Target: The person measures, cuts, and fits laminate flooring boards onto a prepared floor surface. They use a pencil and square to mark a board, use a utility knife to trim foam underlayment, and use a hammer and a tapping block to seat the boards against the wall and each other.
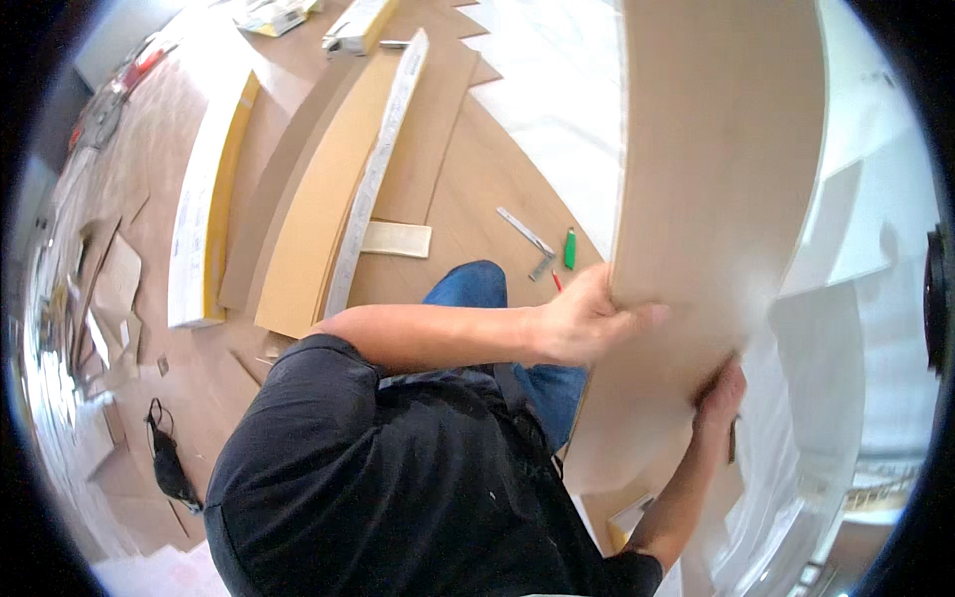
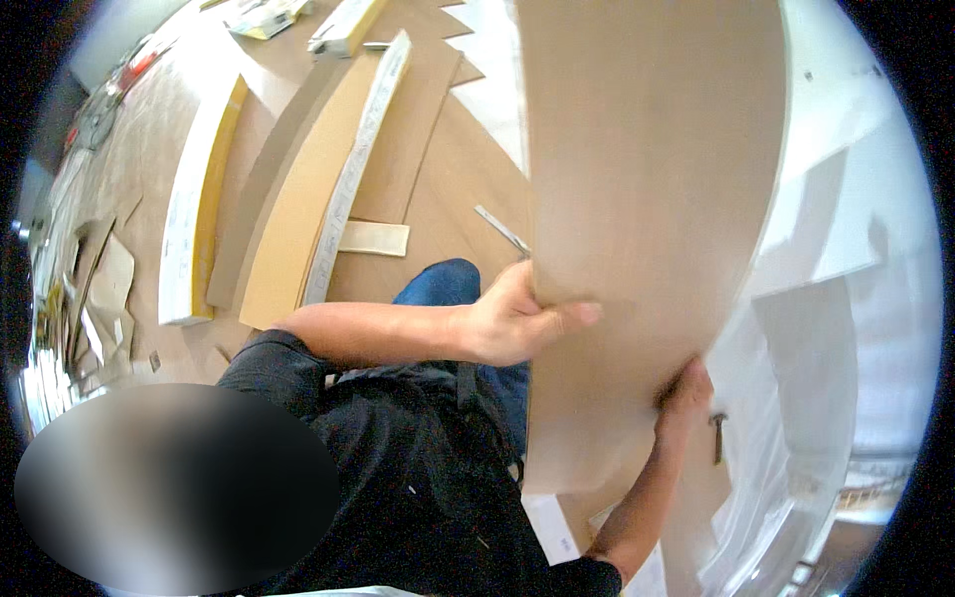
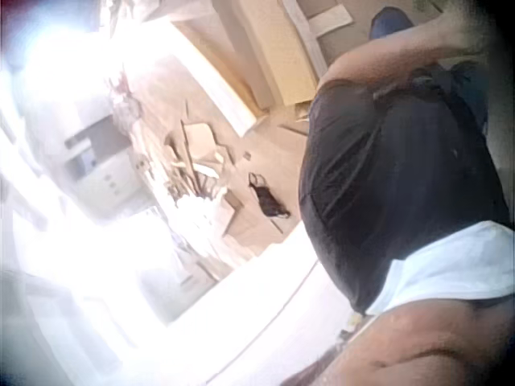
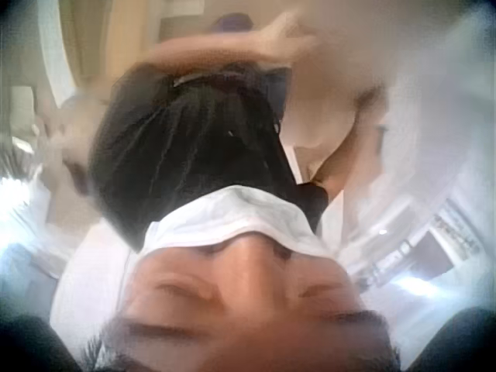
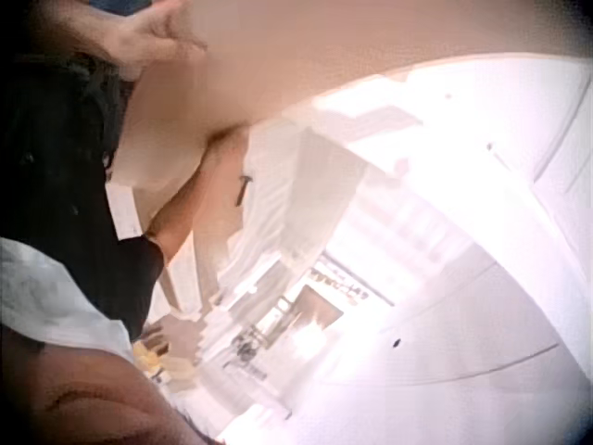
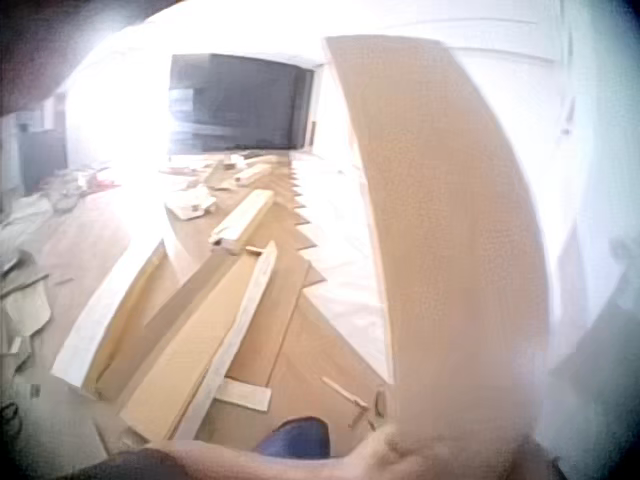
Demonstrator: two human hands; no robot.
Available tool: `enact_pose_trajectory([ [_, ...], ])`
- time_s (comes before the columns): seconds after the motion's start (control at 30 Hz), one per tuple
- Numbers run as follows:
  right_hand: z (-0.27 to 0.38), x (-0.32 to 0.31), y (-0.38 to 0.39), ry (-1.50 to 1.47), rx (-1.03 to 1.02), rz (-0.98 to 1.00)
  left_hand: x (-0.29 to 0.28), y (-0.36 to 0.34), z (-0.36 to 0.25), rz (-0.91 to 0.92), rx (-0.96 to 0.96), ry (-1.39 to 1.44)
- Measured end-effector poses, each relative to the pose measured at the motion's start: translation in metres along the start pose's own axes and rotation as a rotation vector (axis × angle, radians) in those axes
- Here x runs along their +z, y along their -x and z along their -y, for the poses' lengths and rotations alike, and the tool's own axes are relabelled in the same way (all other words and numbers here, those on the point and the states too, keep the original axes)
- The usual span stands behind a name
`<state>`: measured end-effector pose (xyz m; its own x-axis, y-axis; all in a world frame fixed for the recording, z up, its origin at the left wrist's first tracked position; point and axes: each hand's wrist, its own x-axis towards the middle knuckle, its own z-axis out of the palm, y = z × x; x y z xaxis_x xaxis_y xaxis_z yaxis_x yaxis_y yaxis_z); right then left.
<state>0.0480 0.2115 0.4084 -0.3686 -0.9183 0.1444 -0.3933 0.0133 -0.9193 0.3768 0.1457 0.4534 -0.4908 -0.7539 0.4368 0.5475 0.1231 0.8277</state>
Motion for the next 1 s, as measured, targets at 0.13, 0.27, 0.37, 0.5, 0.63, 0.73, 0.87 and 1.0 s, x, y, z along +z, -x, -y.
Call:
enact_pose_trajectory([
  [0.13,0.030,-0.003,-0.011,-0.170,0.014,-0.061,-0.019,-0.040,-0.028,0.155,-0.030,-0.176],
  [0.27,0.024,-0.002,-0.039,-0.088,0.206,-0.187,-0.120,-0.062,0.009,0.038,-0.093,-0.268],
  [0.37,-0.013,-0.004,-0.049,-0.024,0.210,-0.070,-0.264,-0.029,0.090,-0.511,-0.317,-0.282],
  [0.5,-0.083,0.018,-0.054,0.100,0.206,0.034,-0.485,0.134,0.242,-1.225,-0.563,0.386],
  [0.63,-0.114,0.063,-0.039,0.033,0.275,0.009,-0.598,0.270,0.314,-1.772,-0.740,-0.030],
  [0.73,-0.112,0.064,-0.022,0.375,0.306,0.003,-0.589,0.251,0.367,-1.972,-0.778,0.175],
  [0.87,-0.191,0.085,-0.001,0.408,0.268,-0.106,-0.668,0.250,0.335,-1.797,-0.815,0.065],
  [1.0,-0.181,0.103,0.013,0.646,0.299,-0.232,-0.666,0.183,0.367,-1.634,-1.026,0.094],
])
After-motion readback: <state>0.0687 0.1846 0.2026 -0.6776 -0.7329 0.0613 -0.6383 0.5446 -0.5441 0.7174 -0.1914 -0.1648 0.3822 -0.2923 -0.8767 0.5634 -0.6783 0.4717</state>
